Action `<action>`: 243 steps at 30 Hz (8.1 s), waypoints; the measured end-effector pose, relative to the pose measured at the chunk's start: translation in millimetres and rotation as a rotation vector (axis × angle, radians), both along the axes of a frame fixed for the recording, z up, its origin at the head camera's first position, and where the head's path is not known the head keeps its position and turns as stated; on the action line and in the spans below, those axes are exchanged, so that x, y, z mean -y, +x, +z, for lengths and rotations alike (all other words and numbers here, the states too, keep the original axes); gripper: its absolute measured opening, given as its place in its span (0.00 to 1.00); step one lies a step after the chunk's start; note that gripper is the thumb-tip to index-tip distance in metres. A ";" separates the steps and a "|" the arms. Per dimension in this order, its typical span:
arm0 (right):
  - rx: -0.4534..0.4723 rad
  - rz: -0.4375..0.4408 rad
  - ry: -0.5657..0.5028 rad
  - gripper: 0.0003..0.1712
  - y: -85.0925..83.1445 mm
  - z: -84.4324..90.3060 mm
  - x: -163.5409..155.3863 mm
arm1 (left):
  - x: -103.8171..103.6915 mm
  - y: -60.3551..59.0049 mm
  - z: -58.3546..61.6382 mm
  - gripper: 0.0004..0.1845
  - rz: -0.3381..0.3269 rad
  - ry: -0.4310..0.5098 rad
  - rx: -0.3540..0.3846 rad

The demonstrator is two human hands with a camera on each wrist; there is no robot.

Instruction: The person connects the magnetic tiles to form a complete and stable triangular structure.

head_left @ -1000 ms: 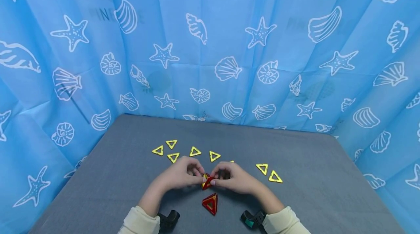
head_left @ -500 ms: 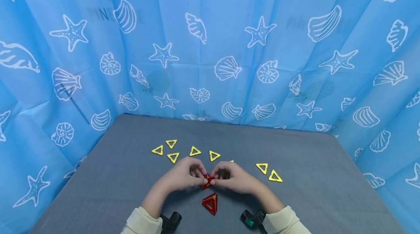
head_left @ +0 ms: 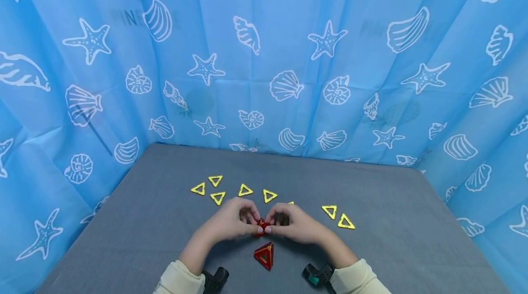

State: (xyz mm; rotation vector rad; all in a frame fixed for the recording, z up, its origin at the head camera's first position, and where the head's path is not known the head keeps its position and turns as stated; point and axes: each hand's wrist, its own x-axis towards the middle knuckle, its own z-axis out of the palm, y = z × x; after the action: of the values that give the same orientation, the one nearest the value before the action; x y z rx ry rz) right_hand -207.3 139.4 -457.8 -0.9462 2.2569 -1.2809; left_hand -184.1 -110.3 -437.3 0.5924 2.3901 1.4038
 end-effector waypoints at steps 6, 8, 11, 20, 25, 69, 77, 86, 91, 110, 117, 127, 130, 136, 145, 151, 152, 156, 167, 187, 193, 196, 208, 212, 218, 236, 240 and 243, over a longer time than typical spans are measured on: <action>0.002 -0.004 -0.001 0.08 -1.3 -0.4 -0.4 | -0.9 -1.3 0.4 0.05 -0.010 -0.004 -0.012; 0.004 -0.005 0.001 0.07 -1.3 -0.6 -0.4 | -1.2 -1.0 0.5 0.05 -0.008 -0.005 -0.006; 0.011 -0.005 -0.005 0.08 -0.3 -0.4 0.0 | -1.2 -0.7 0.1 0.06 -0.007 -0.007 0.002; 0.006 0.007 -0.005 0.08 -2.0 -1.7 -0.3 | 5.0 -3.2 -1.0 0.06 -0.056 0.008 -0.004; 0.006 0.018 0.006 0.09 -3.2 0.2 -1.8 | 10.7 -5.4 -0.8 0.08 -0.072 0.016 -0.016; -0.176 -0.315 0.006 0.13 -26.3 40.9 -97.5 | -41.8 -1.8 18.6 0.04 0.072 0.021 -0.196; -0.136 -0.327 0.038 0.17 -30.0 40.4 -124.6 | -65.2 -17.0 19.1 0.08 0.119 0.023 -0.211; -0.074 -0.285 0.127 0.17 -31.0 37.0 -144.5 | -82.1 -27.4 8.2 0.10 0.109 -0.058 -0.220; -0.039 -0.266 0.215 0.16 -31.3 33.6 -147.3 | -80.4 -28.2 -1.4 0.11 0.075 -0.136 -0.155; 0.025 -0.289 0.309 0.14 -33.0 31.0 -142.8 | -88.0 -38.3 -10.9 0.13 0.040 -0.316 -0.161; -0.049 -0.283 0.358 0.12 -34.2 29.9 -127.3 | -90.0 -37.8 -11.1 0.09 0.050 -0.316 -0.152; -0.116 -0.236 0.369 0.12 -28.2 26.7 -93.7 | -88.8 -38.3 -11.4 0.08 0.043 -0.301 -0.117; -0.154 -0.203 0.355 0.11 -26.0 25.4 -82.4 | -88.8 -38.4 -10.3 0.08 0.043 -0.301 -0.110; -0.167 -0.185 0.329 0.11 -22.1 23.3 -70.3 | -89.4 -39.0 -11.2 0.08 0.053 -0.295 -0.104; -0.198 -0.184 0.327 0.11 -21.3 21.2 -70.1 | -87.6 -37.0 -11.4 0.08 0.064 -0.281 -0.083; -0.208 -0.183 0.318 0.10 -21.3 20.4 -69.7 | -87.2 -36.1 -11.3 0.08 0.065 -0.265 -0.080; -0.208 -0.183 0.318 0.10 -21.2 20.5 -69.8 | -87.2 -35.8 -11.1 0.08 0.066 -0.264 -0.081; -0.207 -0.174 0.325 0.11 -20.5 21.3 -69.9 | -87.1 -35.3 -10.8 0.08 0.065 -0.261 -0.077; -0.192 -0.166 0.268 0.11 -20.0 26.4 -68.2 | -88.3 -35.5 -10.6 0.09 0.060 -0.258 -0.069; -0.202 -0.173 0.193 0.10 -18.7 25.3 -62.0 | -90.2 -35.5 -7.2 0.11 0.041 -0.183 -0.039; -0.192 -0.157 0.179 0.07 -18.4 24.4 -63.0 | -88.9 -34.9 -8.4 0.04 0.038 -0.187 -0.061; -0.186 -0.145 0.175 0.06 -19.0 25.8 -64.2 | -88.4 -35.8 -7.9 0.06 0.036 -0.200 -0.064; -0.156 -0.200 0.214 0.09 -23.8 38.5 -94.6 | -84.9 -37.7 -9.9 0.08 0.042 -0.199 -0.070; -0.128 -0.219 0.241 0.11 -27.1 41.8 -111.4 | -84.3 -38.3 -10.5 0.08 0.056 -0.207 -0.071; -0.074 -0.234 0.261 0.14 -28.6 43.7 -139.0 | -84.6 -38.7 -10.8 0.08 0.076 -0.200 -0.060; 0.139 -0.334 0.402 0.20 -19.8 42.7 -173.5 | -82.8 -35.4 -7.8 0.07 0.083 -0.187 -0.099; 0.140 -0.345 0.401 0.19 -18.9 42.1 -171.5 | -82.5 -34.7 -7.5 0.07 0.086 -0.189 -0.090; 0.136 -0.338 0.398 0.19 -18.3 42.3 -169.2 | -82.5 -34.8 -7.9 0.07 0.090 -0.187 -0.084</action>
State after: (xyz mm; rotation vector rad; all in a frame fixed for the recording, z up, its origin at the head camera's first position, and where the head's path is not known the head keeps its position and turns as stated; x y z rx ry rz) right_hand -225.7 308.6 -415.5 -0.3374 2.4993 -0.9242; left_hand -218.8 -27.8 -445.1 0.5100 2.6076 1.1926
